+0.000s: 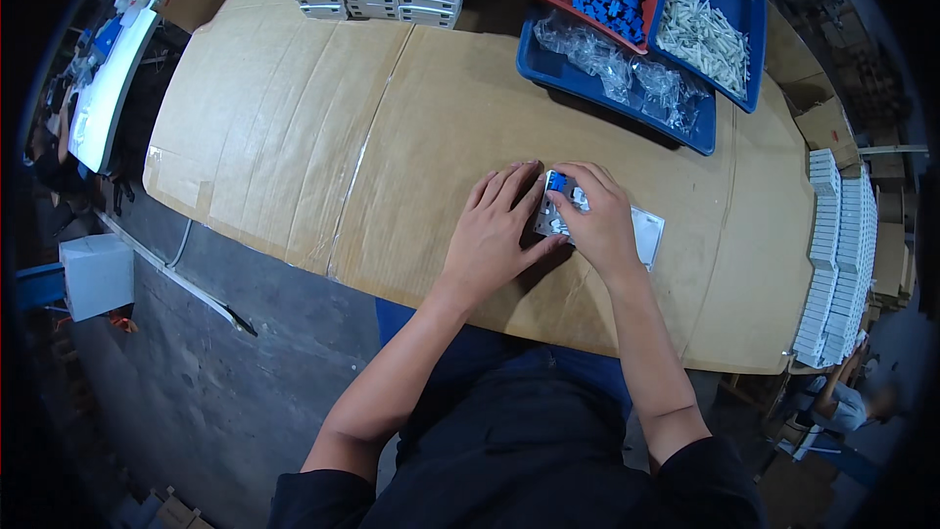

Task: The person gathers plastic mounting hardware into a plastic bag by hand, then opens a packaging box and places an electrical switch and the bag of hardware inside the box.

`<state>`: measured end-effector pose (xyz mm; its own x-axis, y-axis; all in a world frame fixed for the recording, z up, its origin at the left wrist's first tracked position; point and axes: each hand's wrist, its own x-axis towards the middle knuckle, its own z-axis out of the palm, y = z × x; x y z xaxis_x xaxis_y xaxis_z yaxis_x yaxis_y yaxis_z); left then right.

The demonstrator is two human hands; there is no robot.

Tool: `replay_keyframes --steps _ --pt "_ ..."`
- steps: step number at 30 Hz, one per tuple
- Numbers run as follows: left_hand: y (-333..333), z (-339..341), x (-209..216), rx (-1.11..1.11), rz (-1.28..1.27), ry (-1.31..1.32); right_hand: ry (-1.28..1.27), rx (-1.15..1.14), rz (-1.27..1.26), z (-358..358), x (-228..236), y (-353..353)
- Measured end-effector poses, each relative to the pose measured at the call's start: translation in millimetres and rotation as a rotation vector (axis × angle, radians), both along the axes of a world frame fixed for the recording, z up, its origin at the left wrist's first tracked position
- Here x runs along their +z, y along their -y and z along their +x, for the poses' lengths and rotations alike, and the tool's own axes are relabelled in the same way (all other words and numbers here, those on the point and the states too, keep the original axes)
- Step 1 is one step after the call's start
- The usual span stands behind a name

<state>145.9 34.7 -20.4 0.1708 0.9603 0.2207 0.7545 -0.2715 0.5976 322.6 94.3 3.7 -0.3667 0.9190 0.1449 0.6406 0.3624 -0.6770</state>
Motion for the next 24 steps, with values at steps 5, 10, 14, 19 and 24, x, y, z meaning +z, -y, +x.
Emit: replay_keyframes --steps 5,10,14,19,24 --pt "1.0 -0.2 1.3 -0.004 -0.003 0.004 -0.033 -0.019 -0.010 -0.3 -2.0 0.9" --pt "0.9 -0.1 -0.8 -0.005 -0.007 0.004 -0.050 -0.013 -0.026 0.0 -2.9 1.7" --pt "-1.0 -0.7 -1.5 0.001 -0.001 0.004 -0.030 -0.009 0.001 0.4 -6.6 0.1" --pt "-3.0 -2.4 -1.5 -0.004 0.004 -0.005 0.126 -0.010 0.145 0.5 -10.4 5.1" --pt "0.2 -0.6 3.2 -0.033 0.040 -0.021 0.379 0.004 0.256 6.8 1.4 27.1"
